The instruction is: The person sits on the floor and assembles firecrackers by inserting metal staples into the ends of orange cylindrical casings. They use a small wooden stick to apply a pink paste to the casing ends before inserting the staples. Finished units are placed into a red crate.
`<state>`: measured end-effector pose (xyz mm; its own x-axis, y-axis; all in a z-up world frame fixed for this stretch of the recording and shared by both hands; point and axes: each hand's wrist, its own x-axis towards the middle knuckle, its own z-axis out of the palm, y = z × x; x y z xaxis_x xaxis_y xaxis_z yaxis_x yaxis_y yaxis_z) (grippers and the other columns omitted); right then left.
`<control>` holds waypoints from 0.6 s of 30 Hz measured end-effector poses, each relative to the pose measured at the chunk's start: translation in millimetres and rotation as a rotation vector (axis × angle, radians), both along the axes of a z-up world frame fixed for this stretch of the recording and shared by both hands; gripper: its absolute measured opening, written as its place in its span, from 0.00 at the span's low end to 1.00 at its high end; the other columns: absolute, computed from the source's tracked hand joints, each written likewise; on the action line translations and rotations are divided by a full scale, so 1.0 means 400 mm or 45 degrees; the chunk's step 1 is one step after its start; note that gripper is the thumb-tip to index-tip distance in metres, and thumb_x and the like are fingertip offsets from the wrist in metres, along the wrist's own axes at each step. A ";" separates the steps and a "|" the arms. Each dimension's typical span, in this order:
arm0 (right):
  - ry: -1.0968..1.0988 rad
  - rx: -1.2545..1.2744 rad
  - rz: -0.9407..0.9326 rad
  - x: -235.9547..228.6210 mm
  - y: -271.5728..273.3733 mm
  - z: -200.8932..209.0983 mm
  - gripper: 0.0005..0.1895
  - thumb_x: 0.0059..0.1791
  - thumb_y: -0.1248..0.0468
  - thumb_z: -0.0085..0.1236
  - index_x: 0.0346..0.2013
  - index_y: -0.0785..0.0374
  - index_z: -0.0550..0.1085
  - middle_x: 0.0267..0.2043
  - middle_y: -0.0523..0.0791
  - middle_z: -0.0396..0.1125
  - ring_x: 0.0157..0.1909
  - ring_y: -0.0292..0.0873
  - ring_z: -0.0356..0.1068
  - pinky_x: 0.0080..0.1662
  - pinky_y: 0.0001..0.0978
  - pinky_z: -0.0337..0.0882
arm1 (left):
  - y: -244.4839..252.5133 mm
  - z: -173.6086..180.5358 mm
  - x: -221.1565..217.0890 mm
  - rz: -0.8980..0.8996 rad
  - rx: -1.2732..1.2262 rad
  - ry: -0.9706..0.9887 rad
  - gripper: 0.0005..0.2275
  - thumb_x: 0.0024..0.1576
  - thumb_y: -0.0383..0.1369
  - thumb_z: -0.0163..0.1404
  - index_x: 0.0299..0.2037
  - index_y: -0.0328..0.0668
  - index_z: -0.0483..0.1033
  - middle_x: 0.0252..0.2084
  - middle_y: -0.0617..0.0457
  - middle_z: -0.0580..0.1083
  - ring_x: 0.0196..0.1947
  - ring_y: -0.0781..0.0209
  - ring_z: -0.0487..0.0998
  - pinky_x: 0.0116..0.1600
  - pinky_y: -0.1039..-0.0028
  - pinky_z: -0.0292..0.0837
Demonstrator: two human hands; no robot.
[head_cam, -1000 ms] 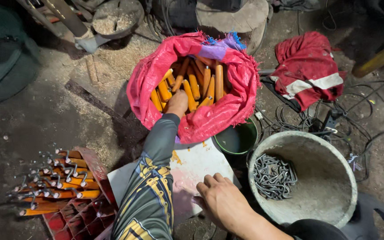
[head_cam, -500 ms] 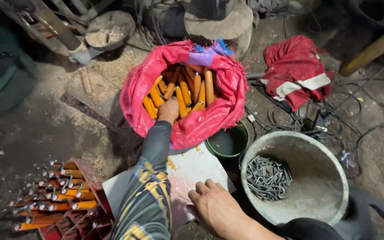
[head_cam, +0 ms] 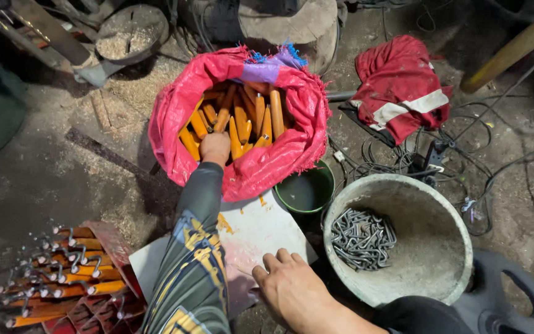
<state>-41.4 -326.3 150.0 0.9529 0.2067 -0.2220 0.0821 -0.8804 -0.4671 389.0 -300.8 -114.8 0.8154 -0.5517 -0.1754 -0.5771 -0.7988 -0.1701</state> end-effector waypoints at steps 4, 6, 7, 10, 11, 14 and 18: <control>-0.068 -0.023 0.003 0.000 0.005 -0.006 0.13 0.48 0.61 0.53 0.45 0.62 0.74 0.42 0.50 0.68 0.48 0.54 0.67 0.47 0.47 0.67 | -0.007 -0.013 -0.010 0.019 -0.044 0.148 0.14 0.61 0.34 0.45 0.51 0.41 0.80 0.50 0.43 0.80 0.50 0.45 0.82 0.52 0.55 0.77; -0.069 -0.022 0.004 0.006 0.014 -0.002 0.13 0.49 0.60 0.53 0.44 0.62 0.74 0.42 0.50 0.68 0.48 0.54 0.67 0.47 0.48 0.67 | -0.027 -0.022 -0.028 0.218 -0.237 0.269 0.15 0.60 0.35 0.46 0.53 0.37 0.77 0.52 0.39 0.78 0.52 0.43 0.80 0.54 0.55 0.75; -0.014 -0.010 0.002 0.012 0.015 0.001 0.13 0.50 0.58 0.53 0.43 0.62 0.74 0.42 0.50 0.67 0.48 0.55 0.66 0.48 0.48 0.66 | -0.052 -0.021 -0.032 0.386 -0.417 0.294 0.16 0.60 0.35 0.46 0.54 0.34 0.75 0.53 0.37 0.77 0.53 0.42 0.79 0.55 0.55 0.74; 0.007 -0.014 0.004 0.016 0.014 0.004 0.13 0.50 0.57 0.54 0.44 0.62 0.73 0.43 0.50 0.67 0.48 0.55 0.66 0.48 0.49 0.66 | -0.099 -0.010 -0.065 0.807 -0.776 0.327 0.21 0.59 0.36 0.48 0.58 0.28 0.70 0.56 0.32 0.74 0.56 0.38 0.77 0.57 0.55 0.72; -0.008 -0.015 0.003 0.018 0.014 0.003 0.14 0.50 0.57 0.54 0.45 0.62 0.73 0.43 0.50 0.67 0.48 0.55 0.66 0.48 0.48 0.66 | -0.107 -0.005 -0.071 0.930 -0.847 0.374 0.24 0.58 0.37 0.50 0.61 0.25 0.66 0.56 0.31 0.74 0.56 0.38 0.77 0.58 0.55 0.72; 0.004 0.009 -0.007 0.014 0.016 0.001 0.16 0.49 0.54 0.56 0.44 0.63 0.73 0.43 0.51 0.67 0.49 0.56 0.66 0.48 0.49 0.66 | -0.105 0.017 -0.086 0.975 -0.914 0.406 0.18 0.59 0.34 0.47 0.57 0.34 0.73 0.57 0.33 0.74 0.57 0.37 0.76 0.59 0.54 0.72; 0.014 0.011 0.001 0.019 0.009 0.004 0.15 0.49 0.56 0.56 0.45 0.62 0.73 0.43 0.50 0.67 0.48 0.56 0.66 0.48 0.49 0.66 | -0.100 0.033 -0.088 0.931 -1.201 0.369 0.17 0.56 0.32 0.46 0.53 0.38 0.78 0.54 0.36 0.77 0.56 0.40 0.77 0.58 0.57 0.72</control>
